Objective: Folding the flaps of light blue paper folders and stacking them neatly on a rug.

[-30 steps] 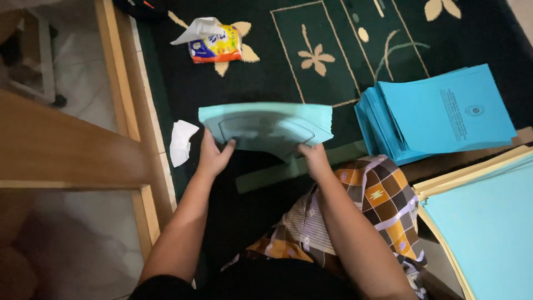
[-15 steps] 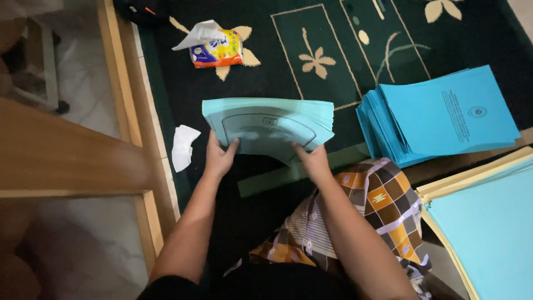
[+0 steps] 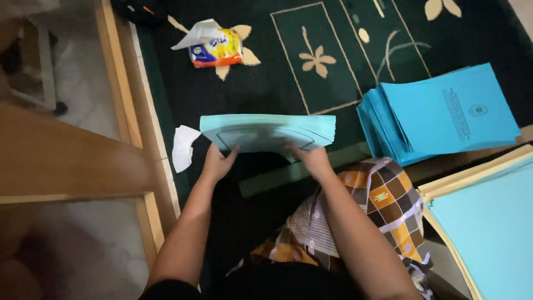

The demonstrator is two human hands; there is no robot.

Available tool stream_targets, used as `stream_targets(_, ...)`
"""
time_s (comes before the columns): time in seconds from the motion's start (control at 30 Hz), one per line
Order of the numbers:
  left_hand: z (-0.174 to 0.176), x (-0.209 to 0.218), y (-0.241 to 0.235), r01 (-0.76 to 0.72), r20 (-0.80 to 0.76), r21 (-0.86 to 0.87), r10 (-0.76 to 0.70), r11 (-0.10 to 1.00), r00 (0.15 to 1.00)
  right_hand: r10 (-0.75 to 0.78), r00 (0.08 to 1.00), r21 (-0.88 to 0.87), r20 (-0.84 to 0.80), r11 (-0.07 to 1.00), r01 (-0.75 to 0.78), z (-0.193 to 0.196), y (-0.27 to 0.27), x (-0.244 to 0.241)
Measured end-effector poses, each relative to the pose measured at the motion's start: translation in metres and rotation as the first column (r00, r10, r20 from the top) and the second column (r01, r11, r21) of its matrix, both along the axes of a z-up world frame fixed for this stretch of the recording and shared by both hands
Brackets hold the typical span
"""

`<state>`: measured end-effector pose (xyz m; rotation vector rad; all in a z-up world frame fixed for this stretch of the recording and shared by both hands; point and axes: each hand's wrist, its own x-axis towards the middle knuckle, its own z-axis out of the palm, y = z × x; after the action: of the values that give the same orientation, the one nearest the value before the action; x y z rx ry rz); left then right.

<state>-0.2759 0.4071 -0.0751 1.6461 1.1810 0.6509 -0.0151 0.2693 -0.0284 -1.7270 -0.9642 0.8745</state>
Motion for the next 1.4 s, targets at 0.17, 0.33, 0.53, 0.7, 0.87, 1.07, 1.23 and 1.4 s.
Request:
stream_targets(0.17,0.02,0.011,0.008,-0.036,-0.038,-0.074,0.033,0.997,0.999,0.033,0.998,-0.036,0.058,0.999,-0.031,-0.004,0.0,0.004)
stream_targets(0.33,-0.014,-0.008,-0.009,0.031,0.018,0.024,-0.032,0.999,0.999,0.051,0.99,-0.05,0.135,0.998,-0.045,-0.024,-0.001,0.015)
stream_targets(0.53,0.002,-0.007,-0.023,-0.033,0.069,-0.189,0.047,0.981,0.997,0.014,0.994,0.04,0.11,0.999,-0.018,-0.035,0.016,0.011)
stream_targets(0.7,-0.01,0.003,-0.027,-0.173,-0.007,-0.517,0.198,0.838,0.98,0.128,0.988,-0.432,0.084,0.898,-0.08,-0.126,0.021,0.036)
stream_targets(0.87,-0.017,0.009,-0.02,-0.229,-0.036,-0.576,0.256,0.784,0.966,0.069,0.995,-0.583,0.078,0.813,-0.011,-0.167,0.026,0.036)
stream_targets(1.07,-0.042,0.014,-0.022,-0.277,-0.04,-0.506,0.298,0.817,0.954,0.008,0.987,-0.52,0.158,0.851,0.077,-0.166,0.027,0.034)
stream_targets(1.23,-0.077,-0.002,-0.021,-0.322,-0.146,-0.37,0.287,0.872,0.947,-0.056,0.97,-0.372,0.237,0.917,0.143,-0.089,0.014,0.006)
stream_targets(1.4,-0.13,-0.023,0.01,-0.209,-0.098,-0.213,0.192,0.954,0.977,-0.204,0.918,0.27,0.34,0.956,0.113,0.038,-0.041,0.013)
